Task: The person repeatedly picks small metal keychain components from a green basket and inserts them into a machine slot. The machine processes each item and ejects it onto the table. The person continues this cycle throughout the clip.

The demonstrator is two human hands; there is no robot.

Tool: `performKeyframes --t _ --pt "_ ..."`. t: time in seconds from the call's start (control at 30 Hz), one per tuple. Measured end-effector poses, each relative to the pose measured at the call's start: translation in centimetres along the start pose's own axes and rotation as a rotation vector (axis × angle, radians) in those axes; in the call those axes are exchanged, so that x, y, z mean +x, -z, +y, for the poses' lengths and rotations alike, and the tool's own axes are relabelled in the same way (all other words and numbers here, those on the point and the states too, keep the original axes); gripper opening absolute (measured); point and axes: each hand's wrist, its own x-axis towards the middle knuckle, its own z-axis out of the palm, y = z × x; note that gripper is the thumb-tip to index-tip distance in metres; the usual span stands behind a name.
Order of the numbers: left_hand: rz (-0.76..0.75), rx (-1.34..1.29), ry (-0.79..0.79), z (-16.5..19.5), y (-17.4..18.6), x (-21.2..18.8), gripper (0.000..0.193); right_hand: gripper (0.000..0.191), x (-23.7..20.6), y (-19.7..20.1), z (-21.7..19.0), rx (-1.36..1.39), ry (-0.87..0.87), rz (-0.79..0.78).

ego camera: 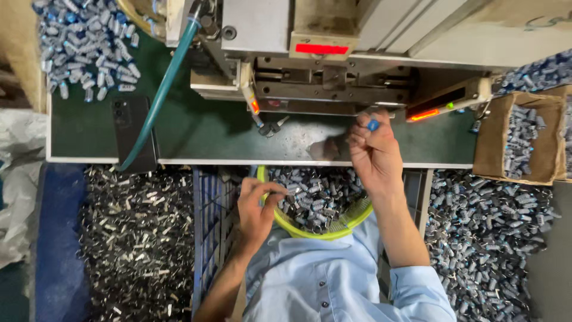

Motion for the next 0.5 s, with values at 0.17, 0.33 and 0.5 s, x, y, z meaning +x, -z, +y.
performKeyframes --t 0.17,0.33,0.5 --pt "-0.048 -0.475 0.502 -1.4 -1.7 -1.1 0.009 0.036 4.1 -2.5 0.4 -0.991 0.667 -0.157" --pt "-0.155 -0.841 0.199 -3.0 -2.0 -2.1 0.04 0.018 8.9 -2.1 1.0 -1.668 0.994 -0.224" --pt "-0.183 -0.785 0.426 -4.1 -1.6 -2.7 0.033 0.018 9.0 -4.0 -0.5 -1.77 0.882 -0.487"
